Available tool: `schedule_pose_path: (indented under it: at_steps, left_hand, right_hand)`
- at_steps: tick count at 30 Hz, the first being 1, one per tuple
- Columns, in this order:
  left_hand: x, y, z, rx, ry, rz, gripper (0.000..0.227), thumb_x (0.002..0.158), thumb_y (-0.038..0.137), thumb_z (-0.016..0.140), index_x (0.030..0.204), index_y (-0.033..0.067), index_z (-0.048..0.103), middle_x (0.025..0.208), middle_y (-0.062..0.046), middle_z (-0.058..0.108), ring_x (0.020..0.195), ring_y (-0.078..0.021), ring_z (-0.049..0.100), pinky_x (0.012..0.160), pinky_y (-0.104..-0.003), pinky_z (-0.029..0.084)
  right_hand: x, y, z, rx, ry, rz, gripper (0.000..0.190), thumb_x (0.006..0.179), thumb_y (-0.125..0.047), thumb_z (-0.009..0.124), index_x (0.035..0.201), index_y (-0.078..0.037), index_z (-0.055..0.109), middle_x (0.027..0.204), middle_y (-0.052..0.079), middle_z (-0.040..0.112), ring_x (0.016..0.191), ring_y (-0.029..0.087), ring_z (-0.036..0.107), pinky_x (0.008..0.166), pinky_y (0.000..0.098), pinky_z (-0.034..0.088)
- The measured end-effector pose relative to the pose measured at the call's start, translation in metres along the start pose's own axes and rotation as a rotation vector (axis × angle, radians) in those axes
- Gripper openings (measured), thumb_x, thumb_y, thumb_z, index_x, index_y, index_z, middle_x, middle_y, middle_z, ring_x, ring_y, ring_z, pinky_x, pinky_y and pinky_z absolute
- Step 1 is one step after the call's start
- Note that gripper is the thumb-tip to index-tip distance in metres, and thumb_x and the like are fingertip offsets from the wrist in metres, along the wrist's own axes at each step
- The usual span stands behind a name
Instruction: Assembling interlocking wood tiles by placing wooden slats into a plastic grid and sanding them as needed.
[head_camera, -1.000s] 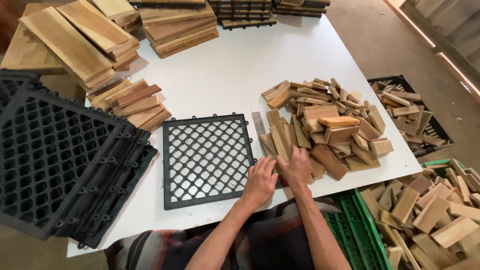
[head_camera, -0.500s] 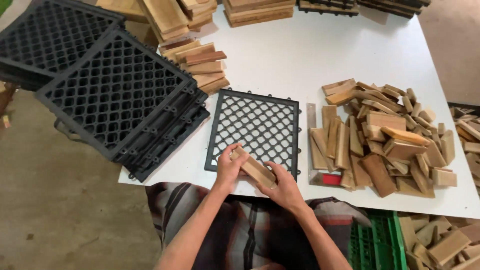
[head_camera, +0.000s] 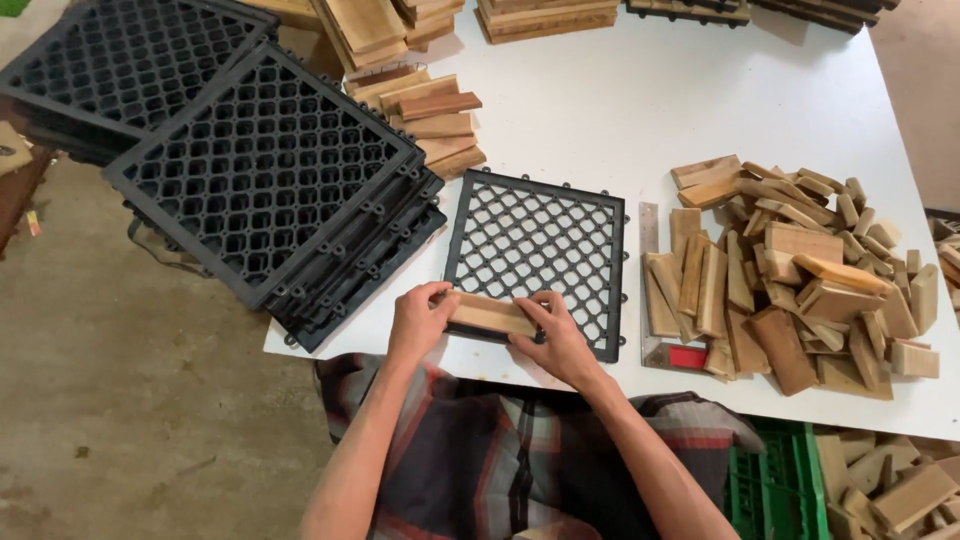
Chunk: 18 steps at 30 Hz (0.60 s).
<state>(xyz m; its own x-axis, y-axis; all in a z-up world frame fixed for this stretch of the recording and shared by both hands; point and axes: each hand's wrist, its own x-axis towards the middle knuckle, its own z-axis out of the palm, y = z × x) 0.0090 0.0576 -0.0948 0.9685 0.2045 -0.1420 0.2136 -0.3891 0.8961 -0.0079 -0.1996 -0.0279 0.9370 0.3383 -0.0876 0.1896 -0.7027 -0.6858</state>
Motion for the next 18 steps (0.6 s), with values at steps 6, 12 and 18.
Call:
schedule_pose_path:
  at_steps: [6, 12, 18]
  left_hand:
    - [-0.021, 0.017, -0.013, 0.383, -0.145, -0.026, 0.045, 0.086, 0.04, 0.073, 0.124, 0.0167, 0.073, 0.116, -0.009, 0.059, 0.109, -0.0372, 0.069, 0.093, -0.048, 0.058]
    - [-0.044, 0.066, -0.02, 0.642, -0.205, 0.171, 0.072, 0.061, 0.042, 0.093, 0.12, 0.0144, 0.063, 0.119, -0.01, 0.044, 0.116, -0.047, 0.057, 0.094, -0.059, 0.053]
    - [-0.032, 0.047, 0.001, 0.811, -0.197, 0.232, 0.071, 0.059, 0.035, 0.096, 0.114, 0.0111, 0.058, 0.118, -0.011, 0.045, 0.111, -0.0438, 0.059, 0.088, -0.054, 0.057]
  right_hand:
    - [-0.001, 0.018, 0.013, -0.288, -0.033, -0.139, 0.057, 0.09, -0.042, 0.072, 0.142, -0.022, 0.058, 0.119, 0.003, 0.051, 0.107, 0.03, 0.062, 0.088, 0.0437, 0.057]
    - [0.0, 0.025, 0.038, -0.206, -0.084, -0.191, 0.067, 0.092, -0.041, 0.069, 0.152, -0.022, 0.047, 0.124, 0.008, 0.047, 0.118, 0.035, 0.054, 0.095, 0.049, 0.053]
    - [-0.007, 0.015, 0.05, -0.213, -0.001, -0.281, 0.069, 0.093, -0.021, 0.069, 0.155, -0.01, 0.04, 0.13, 0.014, 0.046, 0.12, 0.039, 0.051, 0.1, 0.0477, 0.053]
